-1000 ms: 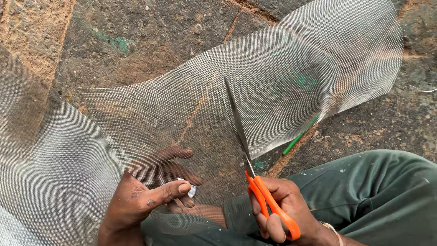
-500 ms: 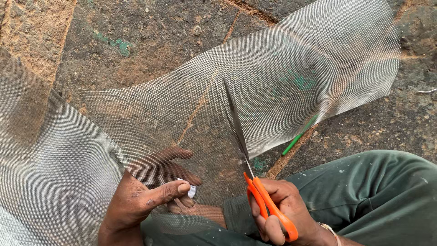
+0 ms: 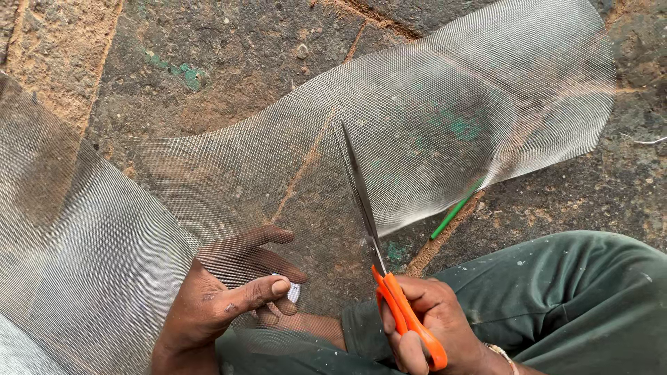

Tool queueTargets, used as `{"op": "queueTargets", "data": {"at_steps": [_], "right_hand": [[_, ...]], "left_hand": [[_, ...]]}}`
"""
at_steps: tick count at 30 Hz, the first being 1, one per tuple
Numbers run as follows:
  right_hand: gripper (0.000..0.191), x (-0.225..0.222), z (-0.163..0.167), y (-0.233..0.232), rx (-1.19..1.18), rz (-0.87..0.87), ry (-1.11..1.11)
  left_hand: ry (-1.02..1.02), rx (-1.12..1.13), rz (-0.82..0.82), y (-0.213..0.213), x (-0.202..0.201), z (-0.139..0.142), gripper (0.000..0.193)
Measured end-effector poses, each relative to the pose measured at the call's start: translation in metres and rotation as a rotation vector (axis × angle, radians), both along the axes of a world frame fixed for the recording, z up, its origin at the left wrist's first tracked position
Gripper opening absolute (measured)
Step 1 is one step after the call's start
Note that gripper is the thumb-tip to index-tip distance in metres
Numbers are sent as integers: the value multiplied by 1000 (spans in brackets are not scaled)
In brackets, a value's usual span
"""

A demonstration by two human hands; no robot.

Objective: The person sits on a stone floor and cuts a piece of mesh material. They unroll the mesh, measure it with a tape measure, and then use orange-handled scissors to cut a rectangular section. The cut piece is placed on the floor.

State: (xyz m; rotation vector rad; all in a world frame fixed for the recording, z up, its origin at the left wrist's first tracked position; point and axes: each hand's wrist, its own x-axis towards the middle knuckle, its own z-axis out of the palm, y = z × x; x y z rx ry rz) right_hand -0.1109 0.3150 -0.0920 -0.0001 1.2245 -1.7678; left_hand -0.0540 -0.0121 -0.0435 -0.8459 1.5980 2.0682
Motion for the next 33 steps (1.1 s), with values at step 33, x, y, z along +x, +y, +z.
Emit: {"op": "queueTargets", "data": {"at_steps": [33], "right_hand": [[40, 59, 38, 35, -256, -47, 330]], "left_hand": [[824, -1746, -274, 133, -62, 223, 67]]}}
